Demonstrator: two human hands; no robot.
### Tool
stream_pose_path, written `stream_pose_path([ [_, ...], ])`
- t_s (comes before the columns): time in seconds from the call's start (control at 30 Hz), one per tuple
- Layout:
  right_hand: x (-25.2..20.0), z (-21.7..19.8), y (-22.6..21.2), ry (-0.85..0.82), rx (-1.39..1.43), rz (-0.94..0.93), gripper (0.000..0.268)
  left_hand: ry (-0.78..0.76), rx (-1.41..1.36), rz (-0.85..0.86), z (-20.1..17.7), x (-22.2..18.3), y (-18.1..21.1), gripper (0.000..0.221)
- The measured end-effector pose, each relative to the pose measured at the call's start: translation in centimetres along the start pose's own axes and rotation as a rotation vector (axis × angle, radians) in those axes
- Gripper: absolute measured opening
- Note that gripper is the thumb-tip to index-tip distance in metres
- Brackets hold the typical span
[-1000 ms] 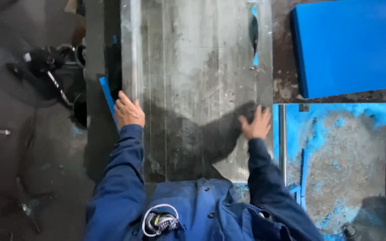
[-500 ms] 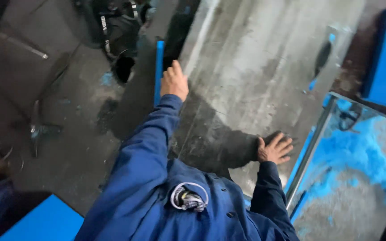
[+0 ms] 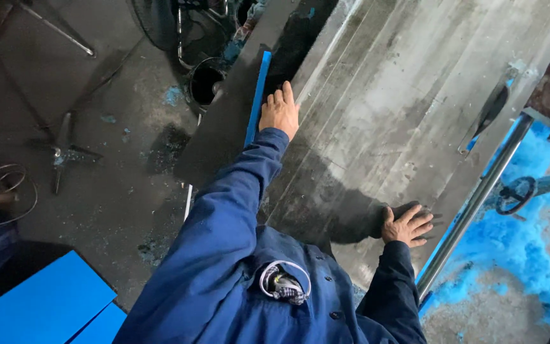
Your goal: Placing blue plastic panels on a metal workbench, aligning them, and moving them to a stack.
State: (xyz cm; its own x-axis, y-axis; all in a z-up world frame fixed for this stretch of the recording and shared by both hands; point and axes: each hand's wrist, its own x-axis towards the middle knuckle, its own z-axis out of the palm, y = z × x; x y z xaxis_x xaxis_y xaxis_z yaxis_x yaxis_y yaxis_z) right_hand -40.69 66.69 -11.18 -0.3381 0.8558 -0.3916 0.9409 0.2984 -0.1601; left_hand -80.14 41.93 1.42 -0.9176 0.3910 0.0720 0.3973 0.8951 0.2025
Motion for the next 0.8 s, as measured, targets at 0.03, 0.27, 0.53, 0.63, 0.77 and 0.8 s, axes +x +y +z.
stream_pose_path([
  [0.03, 0.0, 0.2, -0.3, 0.005, -0.002, 0.007, 0.106, -0.002, -0.006, 0.006, -0.5, -0.1, 0.0, 0.069],
  [0.27, -0.9, -1.7, -0.9, 0.046, -0.094, 0.046, 0.103, -0.11, -0.118, 0.017, -2.1, -0.2, 1.0, 0.069],
  [0.53, -5.7, -2.6, -4.7, 0.04, 0.038, 0.053, 0.098, -0.006, -0.051, 0.118, -1.3, 0.0, 0.2, 0.074],
  [0.63, -8.2, -1.9, -5.7, 0.017, 0.004, -0.006, 0.099, -0.108, -0.052, 0.067, -2.1, -0.1, 0.5, 0.074],
  [0.77, -10.7, -1.4, -7.4, -0.05, -0.06, -0.039, 0.103, -0.145, -0.05, 0.046, -2.6, -0.1, 0.4, 0.074],
  [0.8, -11.2, -1.4, -7.8, -0.08, -0.077, -0.043, 0.105, -0.15, -0.053, 0.037, -2.5, -0.1, 0.4, 0.074],
])
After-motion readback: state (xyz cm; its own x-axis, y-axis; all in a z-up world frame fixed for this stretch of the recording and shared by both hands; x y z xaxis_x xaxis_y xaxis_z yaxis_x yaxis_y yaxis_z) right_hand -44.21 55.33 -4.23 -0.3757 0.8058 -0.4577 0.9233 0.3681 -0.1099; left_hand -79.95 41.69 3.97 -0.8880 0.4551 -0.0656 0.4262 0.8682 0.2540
